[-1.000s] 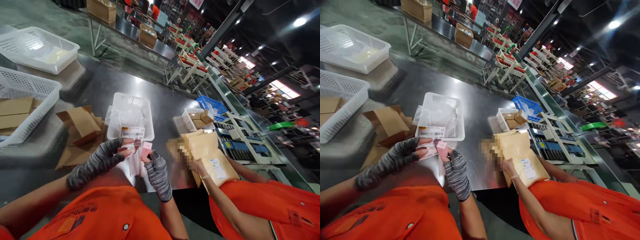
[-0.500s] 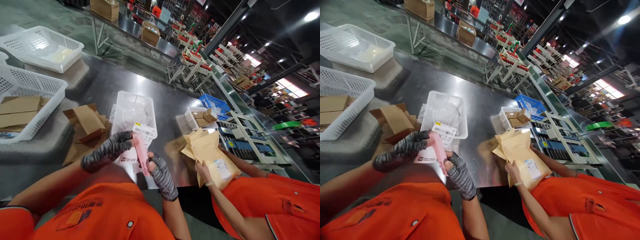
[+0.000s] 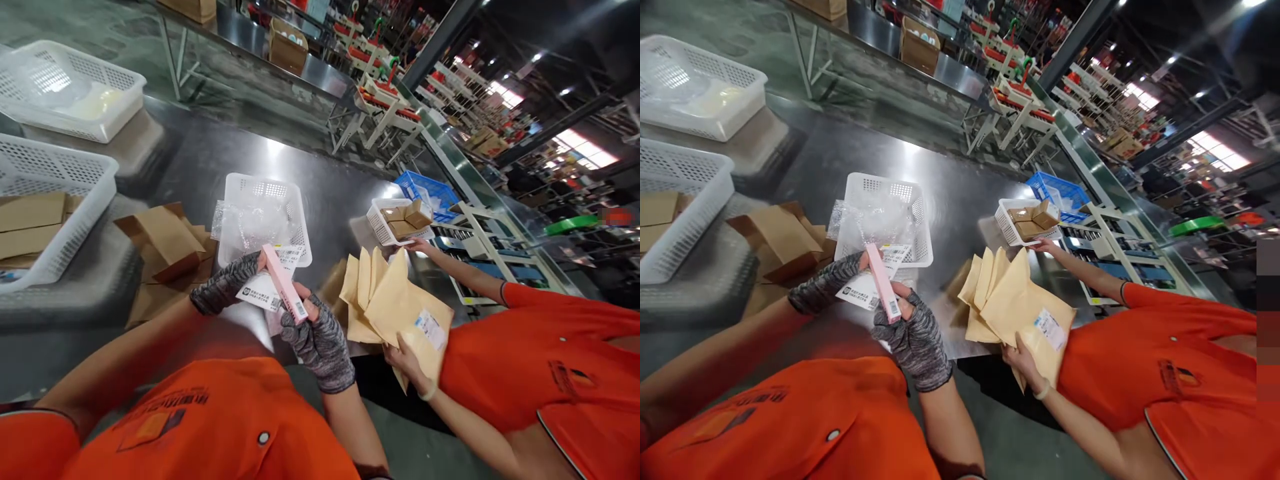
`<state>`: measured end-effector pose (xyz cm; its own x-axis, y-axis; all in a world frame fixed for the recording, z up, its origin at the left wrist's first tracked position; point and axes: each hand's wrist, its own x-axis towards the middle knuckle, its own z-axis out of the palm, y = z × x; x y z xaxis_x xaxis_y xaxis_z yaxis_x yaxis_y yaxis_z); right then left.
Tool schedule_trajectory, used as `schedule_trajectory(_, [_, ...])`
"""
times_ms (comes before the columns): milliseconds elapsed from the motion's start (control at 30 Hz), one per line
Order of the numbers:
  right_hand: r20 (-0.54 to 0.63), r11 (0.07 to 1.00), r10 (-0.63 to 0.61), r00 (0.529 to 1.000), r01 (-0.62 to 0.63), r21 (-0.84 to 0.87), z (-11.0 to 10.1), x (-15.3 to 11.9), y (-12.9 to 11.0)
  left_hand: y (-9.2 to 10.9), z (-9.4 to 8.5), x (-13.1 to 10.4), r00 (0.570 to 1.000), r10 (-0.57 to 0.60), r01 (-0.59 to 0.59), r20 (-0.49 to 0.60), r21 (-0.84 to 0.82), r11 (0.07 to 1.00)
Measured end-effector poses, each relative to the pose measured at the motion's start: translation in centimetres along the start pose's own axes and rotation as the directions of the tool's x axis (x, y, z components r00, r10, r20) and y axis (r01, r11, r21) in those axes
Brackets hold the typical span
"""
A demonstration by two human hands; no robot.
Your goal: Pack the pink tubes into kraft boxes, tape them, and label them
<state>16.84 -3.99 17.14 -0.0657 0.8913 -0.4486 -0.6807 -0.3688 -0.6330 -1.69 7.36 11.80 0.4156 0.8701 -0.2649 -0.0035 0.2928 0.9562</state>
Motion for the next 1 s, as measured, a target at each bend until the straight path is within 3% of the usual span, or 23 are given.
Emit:
schedule_trajectory(100, [0.056,1.000,-0.026,0.998,0.025,0.014,0.1,-0.2,0.1,0.5,-0.6,0.0,0.998,-0.063,0.064,0.008,-0.051,0.997])
schedule_trajectory(233, [0.064,0.999,-0.036,0.997,0.036,0.000,0.0,-0.2,0.4,1.0,-1.1,0.3,0.999,0.016,-0.016,-0.040,0.001,1.000])
schedule_trajectory(500, [0.045,0.997,-0.020,0.999,0.023,-0.075,0.1,-0.4,0.1,2.8,-0.5,-0.3,0.998,0.052,-0.051,0.025,-0.026,0.998])
schedule_trajectory(867, [0.025,0.973,-0.093,0.995,0.096,-0.208,-0.8,0.2,0.4,2.3,-0.5,0.2,0.998,0.045,-0.042,0.045,-0.054,0.998])
schedule_trajectory(1000, [0.042,0.983,-0.061,0.997,0.067,-0.173,-0.8,0.3,0.3,2.2,-0.4,0.1,1.000,0.015,-0.016,-0.009,-0.049,0.999])
